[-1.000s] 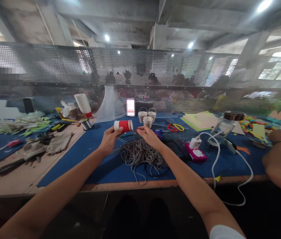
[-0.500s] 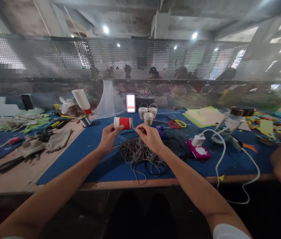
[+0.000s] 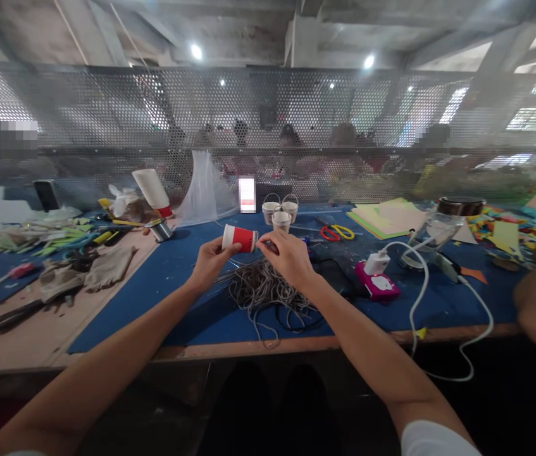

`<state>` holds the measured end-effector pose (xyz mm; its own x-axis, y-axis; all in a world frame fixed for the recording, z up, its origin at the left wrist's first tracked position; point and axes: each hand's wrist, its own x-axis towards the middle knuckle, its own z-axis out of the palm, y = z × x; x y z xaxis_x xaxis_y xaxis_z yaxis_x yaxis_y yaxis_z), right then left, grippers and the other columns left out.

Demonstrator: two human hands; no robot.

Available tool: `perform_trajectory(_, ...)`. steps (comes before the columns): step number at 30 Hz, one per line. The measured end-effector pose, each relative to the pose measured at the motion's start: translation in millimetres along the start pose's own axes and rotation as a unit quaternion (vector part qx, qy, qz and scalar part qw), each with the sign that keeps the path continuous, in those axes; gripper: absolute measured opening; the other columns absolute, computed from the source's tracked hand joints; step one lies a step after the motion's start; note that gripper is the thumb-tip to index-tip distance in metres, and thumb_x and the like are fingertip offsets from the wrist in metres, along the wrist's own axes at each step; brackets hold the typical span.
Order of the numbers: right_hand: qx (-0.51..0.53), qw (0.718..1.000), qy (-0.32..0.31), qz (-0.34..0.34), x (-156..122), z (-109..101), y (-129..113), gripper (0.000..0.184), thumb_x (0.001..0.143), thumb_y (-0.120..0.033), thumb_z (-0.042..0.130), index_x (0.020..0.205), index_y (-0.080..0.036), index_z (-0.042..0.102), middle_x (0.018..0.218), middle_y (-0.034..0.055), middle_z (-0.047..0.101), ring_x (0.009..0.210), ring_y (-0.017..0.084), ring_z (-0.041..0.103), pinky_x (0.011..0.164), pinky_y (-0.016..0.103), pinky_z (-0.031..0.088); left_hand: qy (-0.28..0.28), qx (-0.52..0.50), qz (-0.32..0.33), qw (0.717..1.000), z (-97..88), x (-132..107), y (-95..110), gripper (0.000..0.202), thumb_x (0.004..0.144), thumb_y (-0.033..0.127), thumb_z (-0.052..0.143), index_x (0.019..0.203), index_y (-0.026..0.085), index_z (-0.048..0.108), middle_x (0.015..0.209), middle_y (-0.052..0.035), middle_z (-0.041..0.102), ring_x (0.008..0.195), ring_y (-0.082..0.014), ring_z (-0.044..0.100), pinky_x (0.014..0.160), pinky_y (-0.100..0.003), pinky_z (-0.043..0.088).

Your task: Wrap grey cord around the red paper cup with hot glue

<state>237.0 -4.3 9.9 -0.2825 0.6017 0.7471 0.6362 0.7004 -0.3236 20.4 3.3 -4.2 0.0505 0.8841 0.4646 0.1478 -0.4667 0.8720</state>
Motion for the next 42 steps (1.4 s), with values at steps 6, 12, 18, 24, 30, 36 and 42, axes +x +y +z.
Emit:
perform_trajectory(6,-0.006,1.000,0.011,-0.009,1.1,-0.8,0.6,0.018,0.098,-0.038,0.057,0.097,-0.024,0.069,0.084,0.0028,0.067,0.072,0.015,0.060,0.070,0.027,0.045,-0.028,-0.003,-0.005,1.000,1.2,-1.5,2.8,0.034,0.079,0.045,0.073,0.083,0.011,0.072,0.070,0.0005,0.060,0.065,-0.0129,0.046,0.062,-0.025,0.035)
perform_trajectory(12,0.000,1.000,0.018,-0.013,2.5,-1.6,2.2,0.016,0.097,-0.036,0.059,0.096,-0.024,0.069,0.085,0.0024,0.068,0.073,0.015,0.060,0.070,0.027,0.045,-0.051,-0.011,-0.018,0.998,1.0,-3.5,3.2,0.036,0.079,0.046,0.073,0.089,0.012,0.073,0.075,-0.0009,0.064,0.070,-0.0151,0.051,0.066,-0.025,0.039)
perform_trajectory(18,-0.009,1.000,0.024,-0.005,3.2,-2.5,3.5,0.016,0.098,-0.036,0.059,0.095,-0.024,0.069,0.082,0.0016,0.065,0.072,0.014,0.059,0.070,0.028,0.044,-0.060,-0.019,-0.022,0.998,0.0,-3.6,4.2,0.038,0.080,0.047,0.073,0.093,0.012,0.075,0.080,-0.0023,0.068,0.074,-0.0167,0.055,0.072,-0.027,0.043)
perform_trajectory(24,-0.010,0.999,0.032,0.002,3.9,-1.2,5.4,0.014,0.097,-0.035,0.061,0.094,-0.025,0.069,0.083,0.0015,0.067,0.074,0.015,0.060,0.070,0.028,0.044,-0.067,-0.023,-0.023,0.997,-0.4,-3.8,5.3,0.037,0.081,0.046,0.072,0.095,0.012,0.075,0.081,-0.0023,0.068,0.075,-0.0168,0.056,0.073,-0.027,0.043)
perform_trajectory(30,-0.013,1.000,0.025,0.011,3.8,-2.0,4.9,0.017,0.097,-0.038,0.059,0.095,-0.025,0.070,0.083,0.0024,0.066,0.074,0.016,0.059,0.071,0.028,0.045,-0.076,-0.025,-0.024,0.997,-1.1,-3.6,3.1,0.038,0.080,0.048,0.073,0.095,0.013,0.075,0.083,-0.0034,0.070,0.076,-0.0182,0.057,0.074,-0.028,0.045)
perform_trajectory(36,-0.008,1.000,0.028,0.012,4.5,-2.0,6.1,0.015,0.097,-0.036,0.061,0.093,-0.025,0.069,0.083,0.0020,0.066,0.074,0.015,0.060,0.070,0.028,0.044,-0.086,-0.033,-0.025,0.995,-2.2,-3.2,0.7,0.037,0.082,0.047,0.072,0.097,0.012,0.075,0.084,-0.0034,0.070,0.076,-0.0178,0.058,0.075,-0.028,0.044)
perform_trajectory(42,-0.005,0.999,0.030,0.015,4.8,-1.7,8.0,0.014,0.096,-0.036,0.062,0.093,-0.024,0.069,0.080,0.0013,0.064,0.073,0.015,0.059,0.068,0.028,0.043,-0.098,-0.049,-0.025,0.994,-2.6,-3.9,0.8,0.037,0.083,0.044,0.072,0.099,0.012,0.075,0.086,-0.0041,0.071,0.078,-0.0175,0.059,0.077,-0.028,0.045)
